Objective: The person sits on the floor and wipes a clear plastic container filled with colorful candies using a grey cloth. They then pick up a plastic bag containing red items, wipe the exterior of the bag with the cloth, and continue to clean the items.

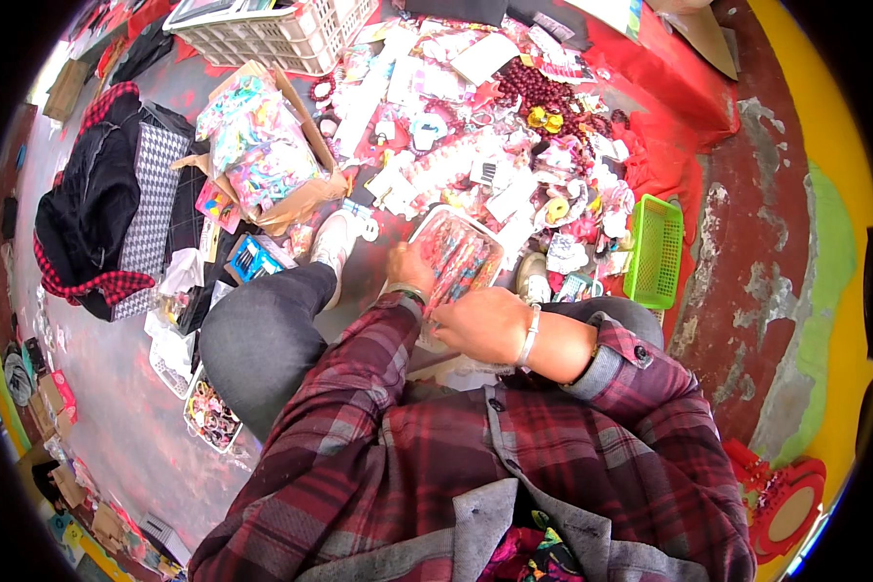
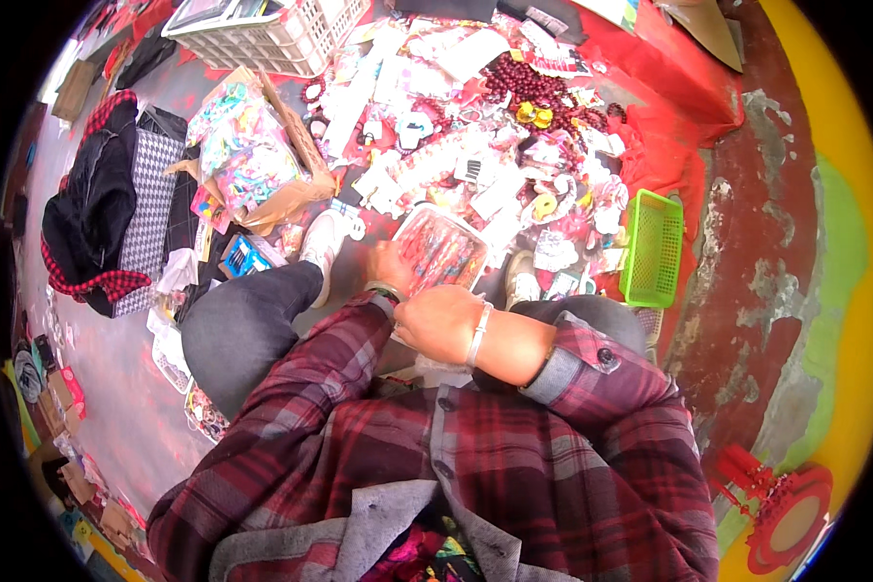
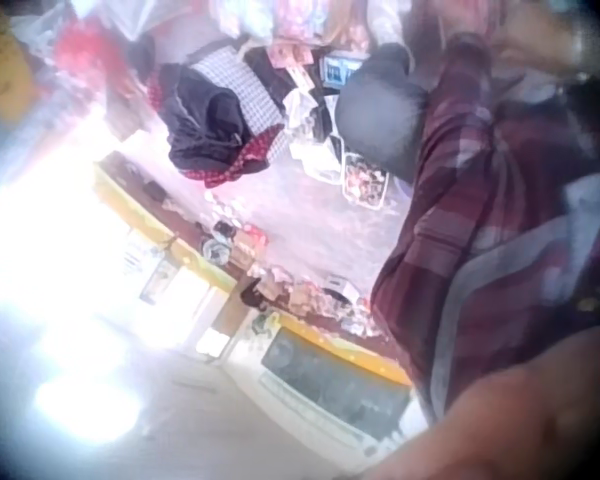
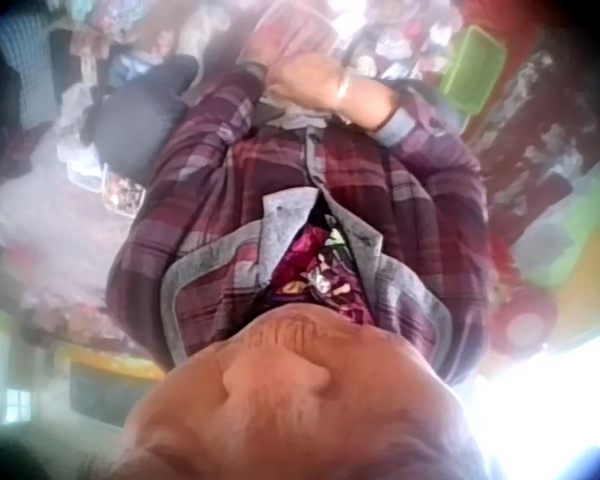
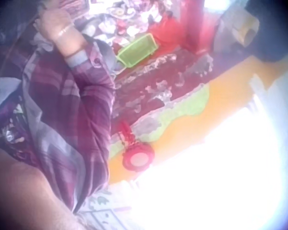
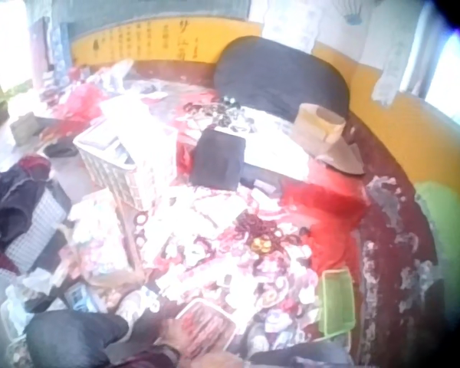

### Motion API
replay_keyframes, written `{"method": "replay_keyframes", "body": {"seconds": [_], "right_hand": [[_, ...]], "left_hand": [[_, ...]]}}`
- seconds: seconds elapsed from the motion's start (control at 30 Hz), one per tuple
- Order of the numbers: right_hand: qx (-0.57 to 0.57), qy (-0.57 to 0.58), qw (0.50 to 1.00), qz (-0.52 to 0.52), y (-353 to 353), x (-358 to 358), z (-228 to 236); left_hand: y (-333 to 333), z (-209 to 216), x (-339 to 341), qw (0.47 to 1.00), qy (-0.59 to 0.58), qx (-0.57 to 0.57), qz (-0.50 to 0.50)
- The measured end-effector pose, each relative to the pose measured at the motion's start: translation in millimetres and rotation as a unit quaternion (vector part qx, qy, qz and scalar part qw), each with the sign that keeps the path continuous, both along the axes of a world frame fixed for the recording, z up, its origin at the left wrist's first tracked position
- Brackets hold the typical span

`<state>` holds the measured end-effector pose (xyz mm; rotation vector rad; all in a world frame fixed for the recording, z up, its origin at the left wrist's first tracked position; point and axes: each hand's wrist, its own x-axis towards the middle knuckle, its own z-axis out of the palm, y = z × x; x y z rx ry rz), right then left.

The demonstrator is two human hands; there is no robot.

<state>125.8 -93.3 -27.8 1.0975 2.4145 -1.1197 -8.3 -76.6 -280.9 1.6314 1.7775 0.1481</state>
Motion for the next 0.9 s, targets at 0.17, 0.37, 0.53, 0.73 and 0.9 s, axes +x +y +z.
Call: {"method": "replay_keyframes", "body": {"seconds": [0.17, 0.37, 0.53, 0.73, 0.9], "right_hand": [[-0.002, -0.026, 1.000, -0.004, -2, 2, 3], [-0.006, -0.011, 1.000, 0.016, 0, 1, 9], [-0.002, -0.009, 1.000, 0.009, -6, 7, 0], [0.058, -0.156, 0.978, 0.128, 72, 18, -69], [0.043, -0.201, 0.978, 0.015, 167, 43, -182]], "left_hand": [[-2, -70, -37, 0.997, 0.039, 0.044, 0.052], [-4, -78, -47, 0.980, 0.011, -0.193, -0.050], [14, -48, -28, 0.994, 0.061, -0.062, 0.061], [27, -31, -23, 0.984, -0.013, -0.033, 0.176], [104, 30, -43, 0.997, 0.009, 0.074, 0.014]]}}
